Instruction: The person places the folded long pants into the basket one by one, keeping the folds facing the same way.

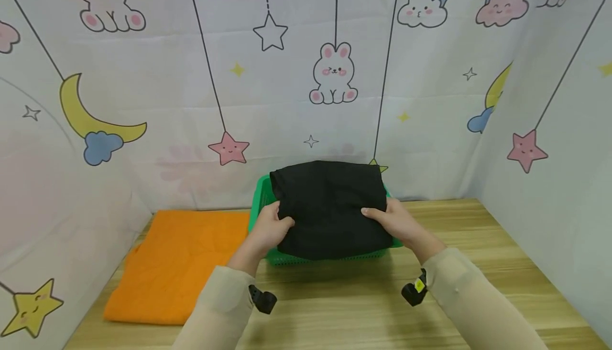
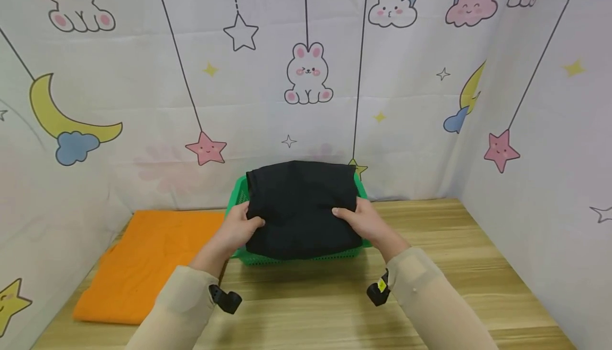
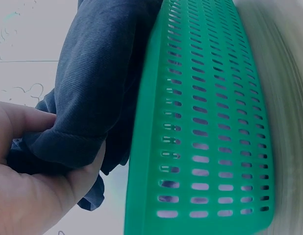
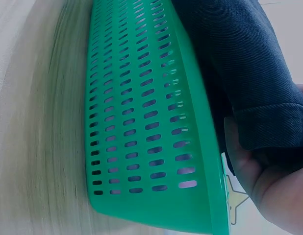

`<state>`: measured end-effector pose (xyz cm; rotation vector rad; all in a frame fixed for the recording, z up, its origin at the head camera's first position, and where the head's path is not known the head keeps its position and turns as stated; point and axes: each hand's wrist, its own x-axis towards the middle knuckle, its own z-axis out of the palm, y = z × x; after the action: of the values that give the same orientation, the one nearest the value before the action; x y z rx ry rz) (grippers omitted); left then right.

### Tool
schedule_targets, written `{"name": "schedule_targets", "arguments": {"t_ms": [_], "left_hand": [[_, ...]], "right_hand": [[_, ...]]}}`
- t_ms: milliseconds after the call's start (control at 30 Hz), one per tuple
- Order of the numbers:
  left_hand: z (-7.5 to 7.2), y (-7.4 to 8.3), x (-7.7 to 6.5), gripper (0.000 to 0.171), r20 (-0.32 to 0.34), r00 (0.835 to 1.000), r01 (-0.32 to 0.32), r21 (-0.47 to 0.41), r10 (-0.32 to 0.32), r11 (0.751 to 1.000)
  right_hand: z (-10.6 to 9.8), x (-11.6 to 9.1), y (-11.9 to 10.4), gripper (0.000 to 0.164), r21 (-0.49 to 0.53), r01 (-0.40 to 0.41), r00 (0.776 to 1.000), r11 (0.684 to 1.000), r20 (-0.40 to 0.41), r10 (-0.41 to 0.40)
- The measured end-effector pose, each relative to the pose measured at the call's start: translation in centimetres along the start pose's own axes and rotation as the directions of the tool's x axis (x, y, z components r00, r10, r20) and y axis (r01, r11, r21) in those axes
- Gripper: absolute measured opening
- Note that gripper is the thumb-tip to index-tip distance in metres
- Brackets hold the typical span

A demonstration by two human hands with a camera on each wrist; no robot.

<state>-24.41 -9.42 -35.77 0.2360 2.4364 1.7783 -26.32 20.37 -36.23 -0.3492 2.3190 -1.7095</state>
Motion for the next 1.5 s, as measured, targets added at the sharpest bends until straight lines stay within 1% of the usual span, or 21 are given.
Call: {"name": "schedule_targets", "arguments": {"t_ms": [200, 367, 533, 833, 967, 1100, 1267, 1500], "left_hand": [[-0.1, 0.0, 0.4, 0.040, -0.015, 0.999, 0.037, -0.001, -0.037, 0.999], [-0.2, 0.0, 0.8, 0.039, -0.020, 0.999, 0.036, 0.003, -0.036, 0.999], [-0.3, -0.1, 1.0, 0.039, -0.008, 1.000, 0.026, 0.007, -0.026, 1.000], [-0.4, -0.5, 1.5, 0.040, 0.003, 1.000, 0.020, 0.018, -0.020, 1.000], [-0.3, -0.6, 1.6, 0.041, -0.009, 1.000, 0.013, 0.049, -0.013, 0.999], [-0.3, -0.8, 1.8, 0.042, -0.021, 1.000, 0.025, 0.077, -0.023, 0.997], [-0.3, -1.0, 1.9, 0.047, -0.020, 0.999, 0.046, 0.075, -0.045, 0.996], [-0.3, -0.9, 1.8, 0.050, -0.011, 0.999, 0.049, 0.068, -0.048, 0.996]], "right_hand": [[0.1, 0.5, 0.2, 0.049, 0.002, -0.011, 1.000, 1.000, 0.000, 0.011], [0.2, 0.8, 0.2, 0.051, -0.016, -0.027, 0.999, 0.999, -0.018, 0.027], [0.4, 1.1, 0.2, 0.050, -0.026, -0.040, 0.999, 0.999, -0.028, 0.039], [0.5, 1.3, 0.2, 0.048, -0.017, -0.049, 0.998, 0.999, -0.029, 0.049], [0.6, 1.5, 0.2, 0.047, -0.027, -0.055, 0.998, 0.998, -0.033, 0.054], [0.7, 1.6, 0.4, 0.047, -0.033, -0.067, 0.997, 0.997, -0.036, 0.066], [0.8, 1.7, 0.6, 0.047, -0.043, -0.076, 0.997, 0.996, -0.031, 0.075], [0.9, 2.0, 0.7, 0.046, -0.043, -0.072, 0.997, 0.996, -0.022, 0.071]]}}
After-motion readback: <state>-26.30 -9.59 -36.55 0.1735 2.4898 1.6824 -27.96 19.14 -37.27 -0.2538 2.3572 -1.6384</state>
